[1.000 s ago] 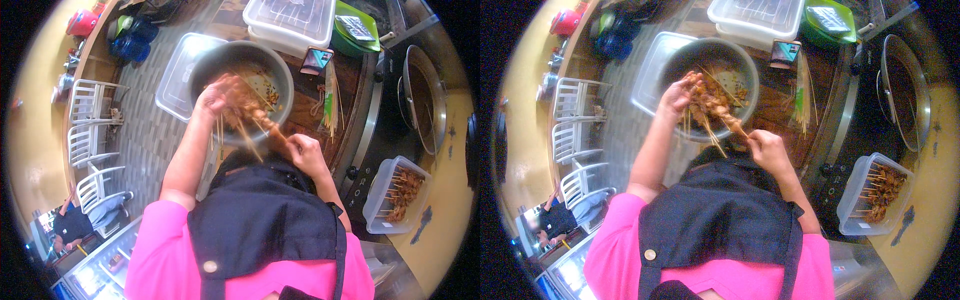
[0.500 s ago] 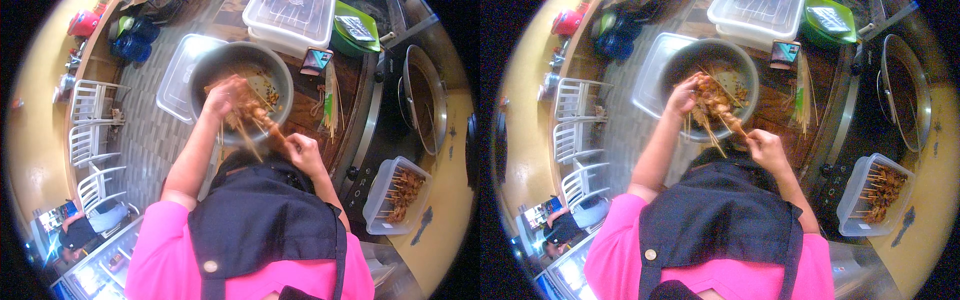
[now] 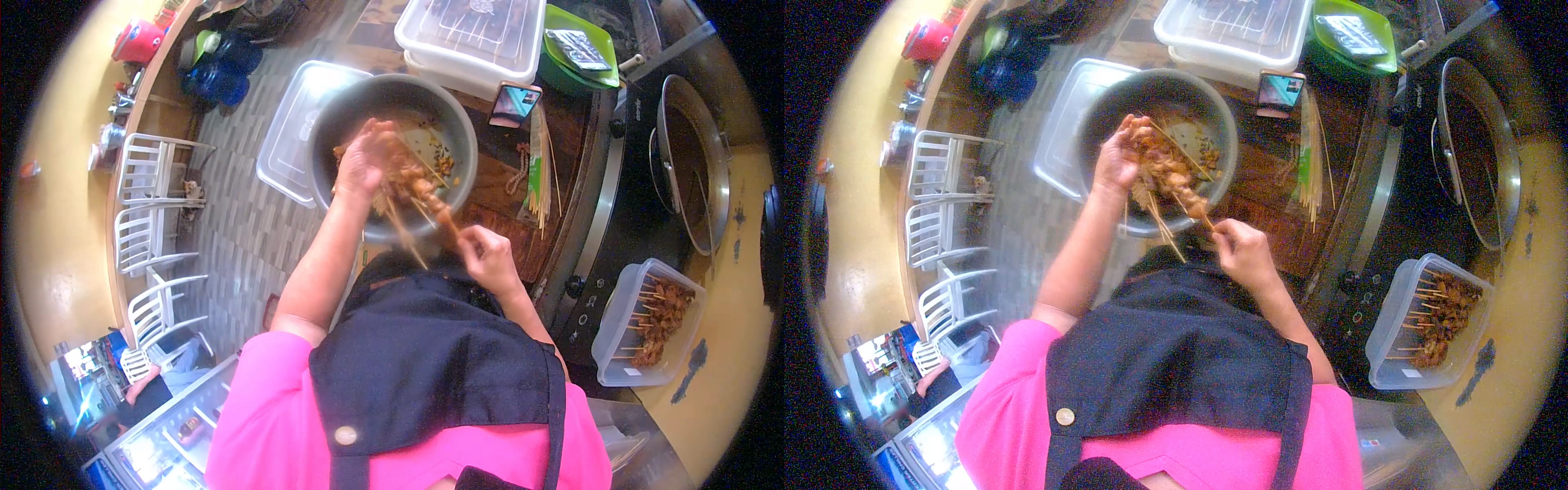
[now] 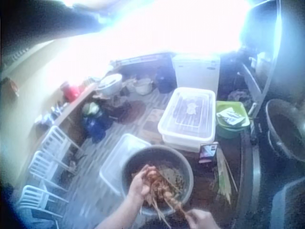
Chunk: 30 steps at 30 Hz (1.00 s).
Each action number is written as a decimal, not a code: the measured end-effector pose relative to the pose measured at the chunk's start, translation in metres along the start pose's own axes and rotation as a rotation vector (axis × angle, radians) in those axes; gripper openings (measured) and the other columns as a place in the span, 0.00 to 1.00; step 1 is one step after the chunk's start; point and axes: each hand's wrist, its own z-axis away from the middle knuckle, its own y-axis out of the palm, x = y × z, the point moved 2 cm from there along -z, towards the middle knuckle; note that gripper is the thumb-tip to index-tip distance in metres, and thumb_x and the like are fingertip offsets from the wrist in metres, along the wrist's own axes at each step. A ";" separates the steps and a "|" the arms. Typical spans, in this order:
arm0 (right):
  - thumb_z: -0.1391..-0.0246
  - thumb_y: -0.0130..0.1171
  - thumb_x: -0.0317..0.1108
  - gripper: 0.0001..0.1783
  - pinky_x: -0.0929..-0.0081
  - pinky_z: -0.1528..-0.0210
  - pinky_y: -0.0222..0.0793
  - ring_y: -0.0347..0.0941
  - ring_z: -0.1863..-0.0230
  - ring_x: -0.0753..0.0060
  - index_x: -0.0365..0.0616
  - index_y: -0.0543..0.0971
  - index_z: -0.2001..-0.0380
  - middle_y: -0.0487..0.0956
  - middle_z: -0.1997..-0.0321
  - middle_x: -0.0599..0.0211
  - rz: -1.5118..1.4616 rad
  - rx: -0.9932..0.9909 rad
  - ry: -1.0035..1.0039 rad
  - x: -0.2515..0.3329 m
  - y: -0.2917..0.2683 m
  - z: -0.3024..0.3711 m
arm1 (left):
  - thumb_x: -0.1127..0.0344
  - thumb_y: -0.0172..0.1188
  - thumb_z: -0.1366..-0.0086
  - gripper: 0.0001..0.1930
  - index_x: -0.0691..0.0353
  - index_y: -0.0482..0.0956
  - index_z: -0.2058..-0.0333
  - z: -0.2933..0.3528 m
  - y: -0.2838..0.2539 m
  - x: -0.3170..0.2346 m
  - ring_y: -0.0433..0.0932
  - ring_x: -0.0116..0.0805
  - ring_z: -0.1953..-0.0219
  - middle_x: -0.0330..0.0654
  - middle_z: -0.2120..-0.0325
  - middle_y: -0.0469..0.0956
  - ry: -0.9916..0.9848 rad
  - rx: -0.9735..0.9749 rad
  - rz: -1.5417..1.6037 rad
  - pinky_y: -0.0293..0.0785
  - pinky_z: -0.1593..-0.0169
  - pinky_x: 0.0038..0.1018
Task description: The person dips skewers of meat into a bowl of liquid seasoning, turning the skewers to coat them, and then places the seasoned skewers into a container.
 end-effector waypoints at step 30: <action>0.58 0.56 0.25 0.04 0.68 0.68 0.69 0.73 0.71 0.55 0.38 0.74 0.75 0.75 0.74 0.55 0.116 -0.019 -0.099 -0.004 -0.021 -0.006 | 0.72 0.54 0.43 0.13 0.70 0.71 0.59 0.006 0.005 -0.017 0.76 0.36 0.63 0.48 0.66 0.76 0.018 0.011 -0.400 0.75 0.58 0.32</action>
